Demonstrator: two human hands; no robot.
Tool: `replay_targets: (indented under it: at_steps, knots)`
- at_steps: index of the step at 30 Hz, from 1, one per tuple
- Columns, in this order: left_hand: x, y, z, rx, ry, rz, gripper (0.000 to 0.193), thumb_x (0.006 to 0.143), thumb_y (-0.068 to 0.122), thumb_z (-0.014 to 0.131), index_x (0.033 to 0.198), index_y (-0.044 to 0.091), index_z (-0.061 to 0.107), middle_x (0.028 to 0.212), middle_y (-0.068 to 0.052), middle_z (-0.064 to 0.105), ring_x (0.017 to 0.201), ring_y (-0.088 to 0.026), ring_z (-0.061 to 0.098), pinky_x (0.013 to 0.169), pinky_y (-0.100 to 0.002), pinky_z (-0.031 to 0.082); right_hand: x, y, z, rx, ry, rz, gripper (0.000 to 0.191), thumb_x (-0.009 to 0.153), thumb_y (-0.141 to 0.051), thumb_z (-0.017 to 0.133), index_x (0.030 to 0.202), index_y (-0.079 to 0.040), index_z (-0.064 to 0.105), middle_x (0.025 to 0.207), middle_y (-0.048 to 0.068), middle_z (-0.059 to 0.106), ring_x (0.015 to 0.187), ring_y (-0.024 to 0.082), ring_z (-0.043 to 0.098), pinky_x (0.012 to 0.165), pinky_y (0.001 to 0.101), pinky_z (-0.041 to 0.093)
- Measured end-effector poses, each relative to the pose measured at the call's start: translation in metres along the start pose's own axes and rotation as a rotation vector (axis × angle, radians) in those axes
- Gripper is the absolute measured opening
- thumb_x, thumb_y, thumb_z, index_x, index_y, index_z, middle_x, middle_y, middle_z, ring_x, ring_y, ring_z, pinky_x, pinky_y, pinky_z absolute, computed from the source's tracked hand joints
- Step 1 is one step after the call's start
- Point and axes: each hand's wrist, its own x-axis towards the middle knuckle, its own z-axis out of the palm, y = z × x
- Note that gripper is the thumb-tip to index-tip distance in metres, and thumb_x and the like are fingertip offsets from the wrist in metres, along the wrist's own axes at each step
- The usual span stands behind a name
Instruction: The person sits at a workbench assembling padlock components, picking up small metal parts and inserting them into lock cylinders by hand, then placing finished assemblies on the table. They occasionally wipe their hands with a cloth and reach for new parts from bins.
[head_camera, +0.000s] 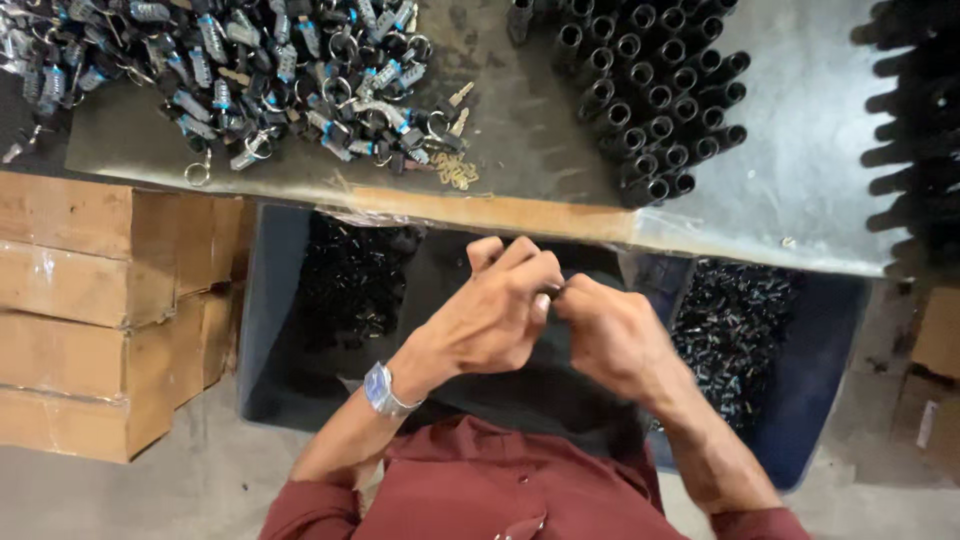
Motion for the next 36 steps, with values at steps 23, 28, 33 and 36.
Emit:
replay_targets:
  at_steps: [23,28,33,36]
  knots:
    - [0.032,-0.053,-0.115,1.13,0.22,-0.102,0.03,0.094,0.021,0.069,0.121,0.008,0.07,0.128,-0.006,0.061,0.131,-0.024,0.049,0.111,-0.046,0.034,0.012,-0.011,0.01,0.237,0.341,0.032,0.009,0.098,-0.004,0.07,0.107,-0.003,0.072,0.095,0.003,0.075,0.08,0.005,0.064,0.075,0.0193,0.051]
    - [0.028,-0.052,-0.129,1.113,0.364,0.082,0.023,0.094,0.023,0.076,0.109,0.008,0.068,0.123,-0.004,0.067,0.122,-0.025,0.055,0.105,-0.044,0.036,-0.002,-0.004,0.019,0.563,0.299,0.143,0.016,0.096,0.0,0.068,0.111,0.002,0.075,0.103,0.003,0.07,0.089,0.005,0.062,0.075,0.0168,0.047]
    - [0.014,-0.022,-0.105,0.549,0.563,-0.036,0.017,0.085,0.013,0.082,0.095,0.01,0.069,0.096,-0.002,0.07,0.098,-0.023,0.065,0.094,-0.039,0.045,0.006,-0.01,0.016,0.523,0.286,0.249,0.019,0.094,-0.002,0.071,0.113,0.001,0.075,0.097,0.003,0.074,0.071,0.003,0.054,0.06,0.0169,0.041]
    - [0.019,-0.016,-0.068,0.197,0.695,-0.274,0.015,0.087,0.013,0.083,0.093,0.008,0.07,0.087,-0.002,0.069,0.079,-0.018,0.065,0.076,-0.033,0.052,0.029,-0.019,0.028,0.601,0.218,0.312,0.025,0.091,-0.002,0.072,0.116,-0.001,0.073,0.094,0.003,0.075,0.066,0.003,0.053,0.054,0.0173,0.039]
